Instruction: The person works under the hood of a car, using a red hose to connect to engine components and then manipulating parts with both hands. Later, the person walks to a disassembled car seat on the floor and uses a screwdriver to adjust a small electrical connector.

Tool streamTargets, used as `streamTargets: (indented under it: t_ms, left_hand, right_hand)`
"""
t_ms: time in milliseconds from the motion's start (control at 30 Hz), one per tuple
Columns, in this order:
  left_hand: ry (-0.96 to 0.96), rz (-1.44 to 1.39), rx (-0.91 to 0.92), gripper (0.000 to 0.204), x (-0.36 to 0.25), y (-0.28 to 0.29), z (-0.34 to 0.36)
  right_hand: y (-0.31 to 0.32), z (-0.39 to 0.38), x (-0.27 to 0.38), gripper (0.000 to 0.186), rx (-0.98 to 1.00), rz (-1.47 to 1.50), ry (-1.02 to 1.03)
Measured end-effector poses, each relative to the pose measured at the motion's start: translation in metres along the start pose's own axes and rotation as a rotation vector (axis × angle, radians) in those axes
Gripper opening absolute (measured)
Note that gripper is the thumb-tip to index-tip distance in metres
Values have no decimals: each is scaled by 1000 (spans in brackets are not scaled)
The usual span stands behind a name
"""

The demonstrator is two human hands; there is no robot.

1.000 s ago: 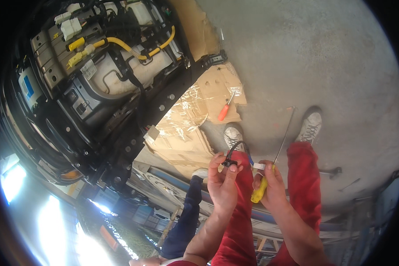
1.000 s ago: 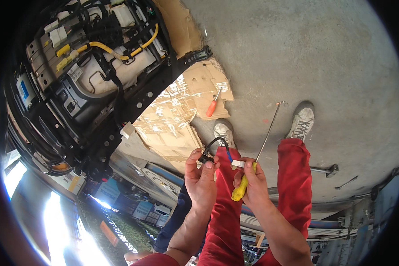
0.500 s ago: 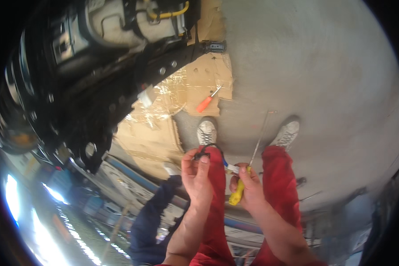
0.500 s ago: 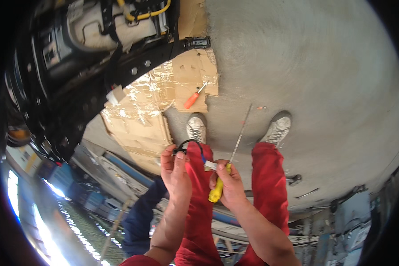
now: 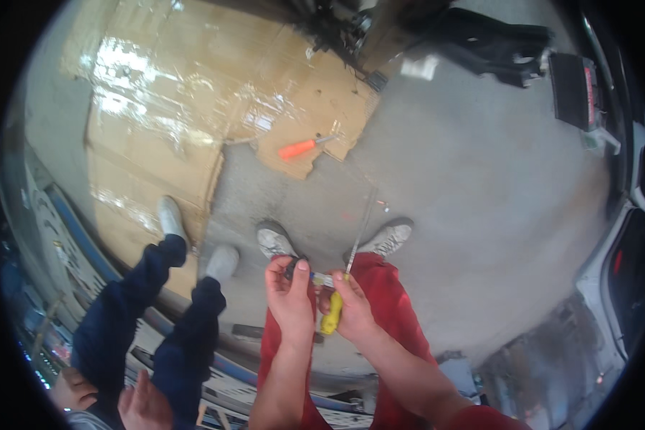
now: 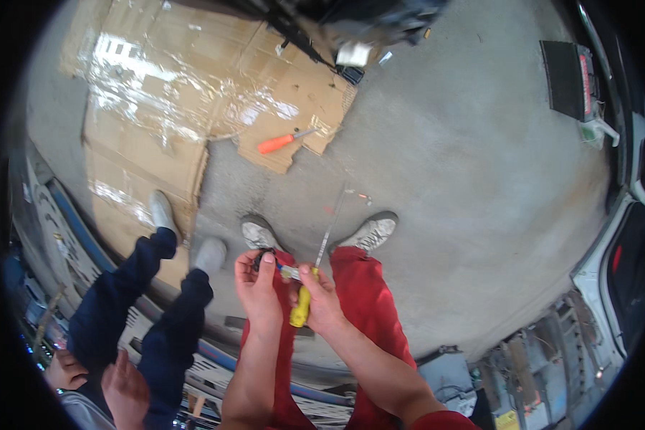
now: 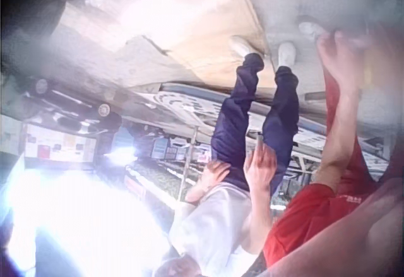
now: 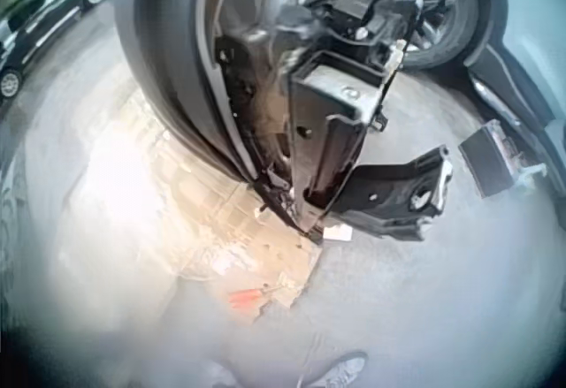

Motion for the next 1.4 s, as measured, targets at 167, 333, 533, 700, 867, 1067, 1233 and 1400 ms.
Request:
streamTargets:
  t_ms: [167, 333, 533, 700, 867, 1067, 1233, 1400]
  left_hand:
    - [66, -39, -37, 19, 41, 36, 20]
    - [202, -153, 28, 21, 72, 49, 26]
    - [374, -233, 42, 21, 113, 46, 11]
    - [455, -264, 42, 22, 133, 40, -5]
    - [487, -232, 65, 23, 132, 33, -14]
    - [460, -184, 73, 23, 124, 29, -17]
    - [449, -197, 74, 22, 124, 26, -18]
    - [454, -172, 64, 23, 121, 25, -19]
  right_hand:
    - [-5, 0, -23, 17, 46, -156, -60]
    - [9, 8, -40, 17, 48, -281, -68]
    - [52, 12, -56, 19, -5, -297, -87]
    - [67, 3, -46, 18, -11, -284, -79]
    - [67, -4, -34, 19, -43, -246, -63]
    - [65, -6, -33, 19, -41, -180, -65]
    - [65, -7, -31, 20, -47, -206, -59]
    - [63, -6, -29, 21, -29, -216, -60]
Point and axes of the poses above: each hand's wrist, its own z-axis towards the middle knuckle, its own y-axis out of the back of the hand, x = y × z, the point moved 7 cm from there along z, towards the middle knuckle, and after that the axes turned 5 degrees about z, right-handed, at the moved point
